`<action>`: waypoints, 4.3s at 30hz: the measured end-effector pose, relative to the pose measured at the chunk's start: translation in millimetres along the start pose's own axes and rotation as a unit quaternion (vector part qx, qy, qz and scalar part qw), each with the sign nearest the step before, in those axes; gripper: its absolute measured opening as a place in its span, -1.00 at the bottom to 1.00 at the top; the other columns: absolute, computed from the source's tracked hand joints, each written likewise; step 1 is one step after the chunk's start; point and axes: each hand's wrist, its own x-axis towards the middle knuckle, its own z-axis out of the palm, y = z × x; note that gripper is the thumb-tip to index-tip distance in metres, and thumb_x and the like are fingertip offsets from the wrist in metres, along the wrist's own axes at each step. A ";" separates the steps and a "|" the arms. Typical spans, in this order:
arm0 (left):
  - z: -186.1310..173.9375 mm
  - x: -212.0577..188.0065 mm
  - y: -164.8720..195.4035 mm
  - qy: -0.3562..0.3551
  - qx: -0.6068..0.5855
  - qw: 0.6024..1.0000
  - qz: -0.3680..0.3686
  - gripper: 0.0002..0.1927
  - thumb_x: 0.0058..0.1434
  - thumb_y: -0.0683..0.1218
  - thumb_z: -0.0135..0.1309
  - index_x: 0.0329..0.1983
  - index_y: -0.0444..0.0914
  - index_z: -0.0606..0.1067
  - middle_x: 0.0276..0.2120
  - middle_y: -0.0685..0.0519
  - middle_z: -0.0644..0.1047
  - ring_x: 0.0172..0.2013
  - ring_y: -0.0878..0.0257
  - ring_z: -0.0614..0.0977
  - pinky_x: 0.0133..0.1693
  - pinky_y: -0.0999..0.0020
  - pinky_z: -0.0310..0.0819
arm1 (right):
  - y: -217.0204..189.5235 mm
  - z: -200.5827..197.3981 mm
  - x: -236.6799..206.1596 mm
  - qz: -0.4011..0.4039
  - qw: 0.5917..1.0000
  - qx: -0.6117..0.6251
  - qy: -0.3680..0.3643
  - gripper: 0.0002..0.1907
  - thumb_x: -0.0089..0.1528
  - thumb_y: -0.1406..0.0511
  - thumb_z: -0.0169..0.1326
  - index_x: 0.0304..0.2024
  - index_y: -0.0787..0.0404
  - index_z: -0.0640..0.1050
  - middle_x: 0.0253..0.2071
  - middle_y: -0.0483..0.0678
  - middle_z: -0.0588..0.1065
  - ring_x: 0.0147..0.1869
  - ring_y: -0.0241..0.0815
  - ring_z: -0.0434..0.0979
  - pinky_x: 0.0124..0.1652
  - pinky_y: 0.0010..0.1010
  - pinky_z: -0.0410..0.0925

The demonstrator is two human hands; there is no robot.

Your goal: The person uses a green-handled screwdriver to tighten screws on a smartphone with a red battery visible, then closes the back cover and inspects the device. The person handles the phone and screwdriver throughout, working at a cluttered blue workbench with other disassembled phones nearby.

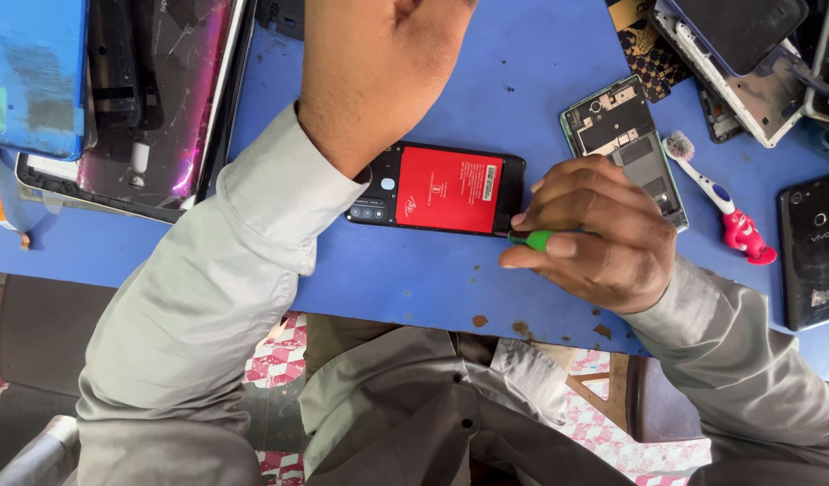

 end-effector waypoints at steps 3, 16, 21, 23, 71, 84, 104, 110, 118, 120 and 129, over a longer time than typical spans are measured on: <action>15.9 13.4 -3.9 -0.004 0.007 1.000 -0.005 -0.64 0.49 -0.22 0.13 -0.45 -0.35 0.34 -0.66 0.11 0.26 -0.65 0.41 0.24 -0.57 0.40 -0.04 | 13.4 -22.5 6.5 -0.002 0.999 0.037 -0.034 -0.34 0.17 0.48 0.19 0.24 0.04 0.24 -0.15 0.15 0.55 -0.07 0.11 0.64 -0.08 -0.08 0.51; 68.2 4.7 20.4 -0.014 0.003 1.000 -0.002 -0.62 0.58 -0.16 0.11 -0.42 -0.32 0.39 -0.64 0.16 0.30 -0.62 0.46 0.30 -0.52 0.43 0.01 | 1.4 -62.4 -33.7 0.004 0.989 0.102 -0.106 -0.36 0.30 0.59 0.07 0.30 -0.03 0.22 0.01 0.21 0.54 0.04 0.14 0.65 -0.06 -0.18 0.54; 83.3 0.5 22.8 -0.022 -0.028 0.999 -0.003 -0.68 0.55 -0.20 0.06 -0.39 -0.34 0.39 -0.62 0.15 0.30 -0.62 0.46 0.31 -0.57 0.47 0.01 | -8.7 -61.6 -47.6 -0.011 0.996 0.045 -0.077 -0.34 0.18 0.41 0.25 0.23 -0.16 0.31 -0.14 0.04 0.53 -0.09 0.03 0.63 -0.11 -0.12 0.53; 64.7 -11.6 21.9 -0.021 -0.037 0.999 -0.004 -0.70 0.54 -0.22 0.05 -0.38 -0.34 0.40 -0.62 0.15 0.31 -0.62 0.46 0.31 -0.57 0.47 0.01 | -18.8 -42.0 -41.8 -0.013 0.998 0.023 -0.062 -0.34 0.21 0.41 0.31 0.24 -0.17 0.34 -0.16 0.01 0.51 -0.10 0.02 0.61 -0.10 -0.08 0.53; -12.0 -33.6 24.7 -0.025 -0.038 0.999 0.008 -0.79 0.55 -0.27 0.03 -0.28 -0.39 0.49 -0.43 0.04 0.54 -0.46 0.38 0.64 -0.46 0.56 0.46 | -34.0 6.0 0.7 0.029 0.994 0.057 -0.089 -0.57 0.27 0.35 0.31 0.13 0.01 0.45 -0.10 0.11 0.57 -0.08 0.07 0.67 -0.14 -0.20 0.55; -7.4 -24.5 36.4 -0.034 0.012 0.999 -0.015 -0.70 0.57 -0.26 0.10 -0.36 -0.39 0.41 -0.59 0.02 0.40 -0.61 0.33 0.44 -0.53 0.43 0.18 | -39.7 1.4 1.3 0.014 0.996 0.043 -0.081 -0.54 0.24 0.38 0.33 0.13 0.02 0.46 -0.14 0.10 0.54 -0.11 0.09 0.64 -0.12 -0.14 0.55; -34.6 -11.1 -2.9 -0.151 0.209 0.962 0.086 -0.85 0.32 -0.13 0.25 -0.19 -0.17 0.48 -0.30 0.11 0.50 -0.20 0.10 0.53 -0.13 0.09 0.25 | -18.9 14.6 46.8 0.022 0.988 0.107 -0.113 -0.59 0.27 0.32 0.28 0.12 -0.05 0.46 -0.02 0.19 0.54 0.00 0.17 0.65 -0.02 0.02 0.56; -31.3 -16.2 -3.6 -0.142 0.233 0.955 0.112 -0.94 0.32 -0.14 0.21 -0.19 -0.14 0.55 -0.24 0.12 0.46 -0.14 0.13 0.50 -0.08 0.10 0.28 | -27.6 19.1 34.8 0.026 0.991 0.089 -0.099 -0.52 0.23 0.41 0.23 0.15 0.00 0.40 -0.06 0.20 0.54 -0.04 0.13 0.64 -0.10 -0.07 0.56; -22.5 -20.1 -8.7 -0.158 0.273 0.939 0.138 -0.90 0.29 -0.10 0.25 -0.26 -0.17 0.56 -0.28 0.11 0.45 -0.16 0.15 0.49 -0.12 0.11 0.29 | -10.9 6.0 10.7 0.131 0.986 0.008 0.104 -0.22 0.40 0.58 -0.09 0.50 0.06 -0.14 -0.14 0.22 0.55 -0.19 -0.01 0.71 -0.19 -0.25 0.57; -21.8 -19.9 -12.0 -0.153 0.274 0.939 0.138 -0.91 0.29 -0.12 0.25 -0.27 -0.18 0.56 -0.28 0.11 0.45 -0.15 0.15 0.49 -0.11 0.13 0.31 | -9.6 4.7 0.2 0.196 0.967 -0.041 0.160 -0.21 0.57 0.54 -0.10 0.55 -0.13 -0.25 -0.07 0.19 0.56 -0.19 -0.03 0.68 -0.07 -0.23 0.54; -12.8 -12.3 -22.9 -0.164 0.274 0.935 0.153 -0.91 0.23 -0.18 0.23 -0.32 -0.22 0.52 -0.27 0.06 0.44 -0.15 0.11 0.48 -0.12 0.15 0.35 | 12.9 1.0 -14.4 0.381 0.865 0.063 0.319 -0.06 0.47 0.48 -0.03 0.44 0.24 -0.50 0.03 0.22 0.57 -0.15 -0.05 0.65 0.03 -0.31 0.57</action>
